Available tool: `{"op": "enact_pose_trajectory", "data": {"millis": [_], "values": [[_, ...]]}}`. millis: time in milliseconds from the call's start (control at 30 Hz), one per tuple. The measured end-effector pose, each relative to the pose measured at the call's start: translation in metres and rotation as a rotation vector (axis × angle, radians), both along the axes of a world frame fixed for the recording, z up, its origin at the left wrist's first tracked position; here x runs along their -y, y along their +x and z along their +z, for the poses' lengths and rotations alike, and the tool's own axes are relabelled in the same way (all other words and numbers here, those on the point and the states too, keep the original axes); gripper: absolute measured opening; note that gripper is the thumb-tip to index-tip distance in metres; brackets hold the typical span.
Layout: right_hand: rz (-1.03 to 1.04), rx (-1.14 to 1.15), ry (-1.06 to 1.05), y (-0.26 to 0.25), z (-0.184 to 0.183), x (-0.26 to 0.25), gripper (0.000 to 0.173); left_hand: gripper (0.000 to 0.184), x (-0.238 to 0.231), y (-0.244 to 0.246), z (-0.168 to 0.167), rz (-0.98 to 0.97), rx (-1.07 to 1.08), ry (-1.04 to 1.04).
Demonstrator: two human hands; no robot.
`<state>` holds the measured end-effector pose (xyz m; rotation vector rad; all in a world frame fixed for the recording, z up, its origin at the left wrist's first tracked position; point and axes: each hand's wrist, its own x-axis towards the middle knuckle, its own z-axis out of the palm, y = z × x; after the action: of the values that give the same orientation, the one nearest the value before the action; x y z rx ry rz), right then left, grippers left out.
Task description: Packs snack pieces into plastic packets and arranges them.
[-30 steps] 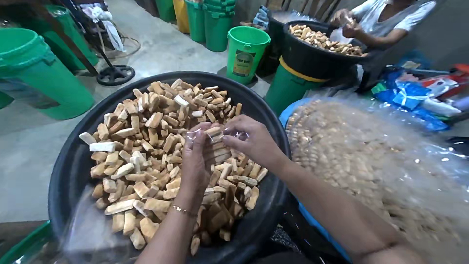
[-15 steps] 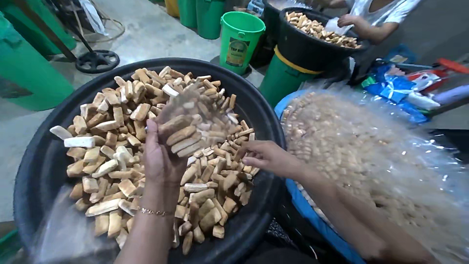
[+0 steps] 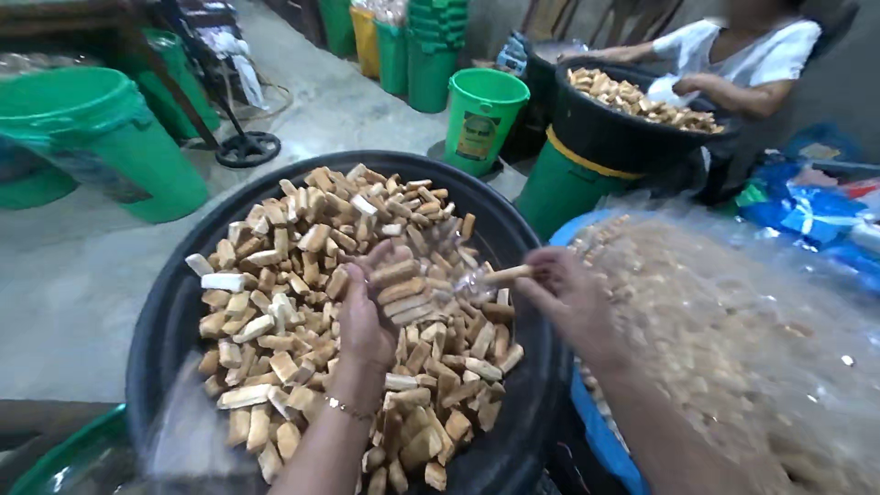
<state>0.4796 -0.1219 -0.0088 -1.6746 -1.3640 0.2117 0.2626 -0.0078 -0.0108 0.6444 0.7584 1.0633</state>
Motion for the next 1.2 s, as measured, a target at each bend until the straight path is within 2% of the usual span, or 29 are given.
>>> {"op": "enact_pose_trajectory", "data": {"millis": [33,100,233,333,433,533,700,800,900,967,1033,1100,1167,1200], "values": [[0.005,-0.065,0.202,0.000,0.007,0.004,0.031,0.064,0.001,0.001,0.000,-0.015,0.018,-0.006],[0.052,-0.085,0.415,-0.005,0.019,0.007,0.026,0.066,0.007,0.006,0.002,-0.074,0.054,0.017],[0.045,0.204,0.496,-0.015,0.014,-0.011,0.026,0.071,0.023,0.013,-0.002,-0.250,0.089,0.163],[0.110,0.302,0.546,-0.022,0.007,-0.025,0.020,0.073,0.033,0.015,-0.002,-0.356,0.140,0.210],[0.341,0.253,0.367,-0.026,0.010,-0.019,0.022,0.068,0.035,0.015,0.000,-0.366,0.138,0.192],[0.453,0.087,0.056,-0.021,0.019,-0.003,0.033,0.050,0.033,0.012,-0.002,-0.412,0.096,0.227],[0.607,-0.145,-0.130,-0.012,0.025,0.022,0.023,0.045,0.040,0.013,0.004,-0.317,-0.038,0.312],[0.706,-0.176,-0.322,-0.027,0.029,0.035,0.025,0.047,0.040,0.011,-0.005,-0.374,-0.154,0.454],[0.592,-0.139,-0.306,-0.027,0.031,0.051,0.030,0.055,0.040,0.008,-0.013,-0.491,-0.211,0.470],[0.552,-0.151,-0.341,-0.027,0.029,0.062,0.027,0.037,0.051,0.011,-0.012,-0.515,-0.216,0.404],[0.610,-0.205,-0.349,-0.022,0.022,0.073,0.024,0.024,0.062,0.020,-0.015,-0.506,-0.265,0.334],[0.624,-0.324,-0.308,-0.002,0.019,0.084,0.032,0.022,0.062,0.031,-0.016,-0.477,-0.278,0.286],[0.535,-0.412,-0.218,0.017,0.025,0.093,0.045,0.025,0.062,0.052,-0.009,-0.476,-0.260,0.339],[0.455,-0.423,-0.190,0.022,0.031,0.093,0.046,0.029,0.067,0.068,-0.001,-0.494,-0.258,0.389]]}}
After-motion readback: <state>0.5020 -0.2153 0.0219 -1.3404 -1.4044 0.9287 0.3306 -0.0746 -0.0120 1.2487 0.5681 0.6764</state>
